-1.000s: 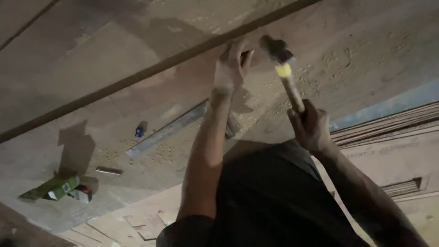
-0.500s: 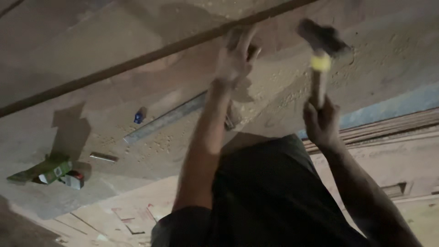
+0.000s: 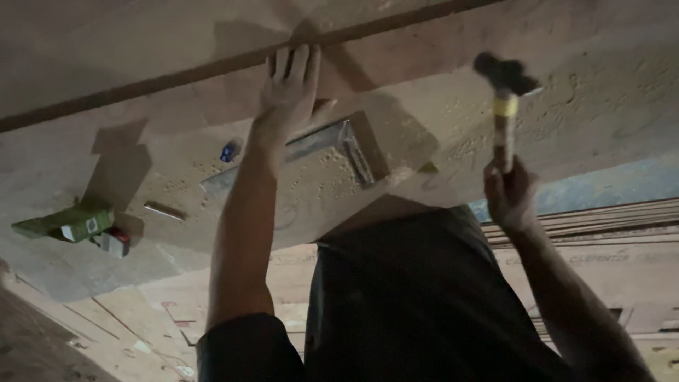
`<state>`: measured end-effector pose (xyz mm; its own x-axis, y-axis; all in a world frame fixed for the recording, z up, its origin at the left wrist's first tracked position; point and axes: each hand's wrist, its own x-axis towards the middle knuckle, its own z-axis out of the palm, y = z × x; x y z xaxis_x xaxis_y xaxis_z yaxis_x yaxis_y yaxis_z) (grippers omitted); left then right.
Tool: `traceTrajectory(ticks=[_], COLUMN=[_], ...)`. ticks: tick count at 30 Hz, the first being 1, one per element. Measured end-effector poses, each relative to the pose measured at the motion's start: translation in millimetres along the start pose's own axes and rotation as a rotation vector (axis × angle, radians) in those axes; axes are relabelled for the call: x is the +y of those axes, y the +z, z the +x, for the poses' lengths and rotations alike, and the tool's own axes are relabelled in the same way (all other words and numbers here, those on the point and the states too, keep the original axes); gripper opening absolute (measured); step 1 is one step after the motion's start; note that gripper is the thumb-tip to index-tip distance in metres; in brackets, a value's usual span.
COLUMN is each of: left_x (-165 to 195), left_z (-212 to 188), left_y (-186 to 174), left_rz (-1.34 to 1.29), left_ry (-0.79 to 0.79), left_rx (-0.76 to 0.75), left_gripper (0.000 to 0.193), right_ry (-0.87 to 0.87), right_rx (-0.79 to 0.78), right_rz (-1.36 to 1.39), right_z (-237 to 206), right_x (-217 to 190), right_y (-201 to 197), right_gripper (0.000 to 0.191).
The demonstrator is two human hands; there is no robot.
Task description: The person repeatedly hammers nails into a wooden plank attached to a ceiling or overhead structure. They use a hammer in their right hand to drive nails while holding the plank steady with their left hand.
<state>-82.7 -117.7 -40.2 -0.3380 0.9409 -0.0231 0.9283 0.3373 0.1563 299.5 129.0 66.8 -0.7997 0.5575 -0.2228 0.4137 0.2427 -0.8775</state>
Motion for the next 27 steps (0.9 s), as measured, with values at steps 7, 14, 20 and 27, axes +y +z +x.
traceTrajectory(ticks=[7, 14, 20, 27], left_x=[5.8, 7.4, 9.7, 12.6], left_z=[0.3, -1.5, 3.2, 7.7], left_y=[-2.3, 1.3, 0.4, 10.1], left_rz=[0.081, 0.076, 0.062, 0.078], left_ry=[0.023, 0.05, 0.031, -0.018], left_rx=[0.086, 0.145, 0.12, 0.129], left_gripper=[0.097, 0.095, 0.099, 0.1], right_ry=[0.05, 0.151, 0.187, 0.345], right_rx=[0.052, 0.019, -0.009, -0.188], right_rz=[0.024, 0.04, -0.093, 0.01], right_z=[16.2, -4.8, -10.6, 44.3], right_x=[-37.4, -32.2, -7.9, -25.1], right_y=[1.2, 8.3, 8.0, 10.4], right_gripper=[0.035, 0.033, 0.033, 0.019])
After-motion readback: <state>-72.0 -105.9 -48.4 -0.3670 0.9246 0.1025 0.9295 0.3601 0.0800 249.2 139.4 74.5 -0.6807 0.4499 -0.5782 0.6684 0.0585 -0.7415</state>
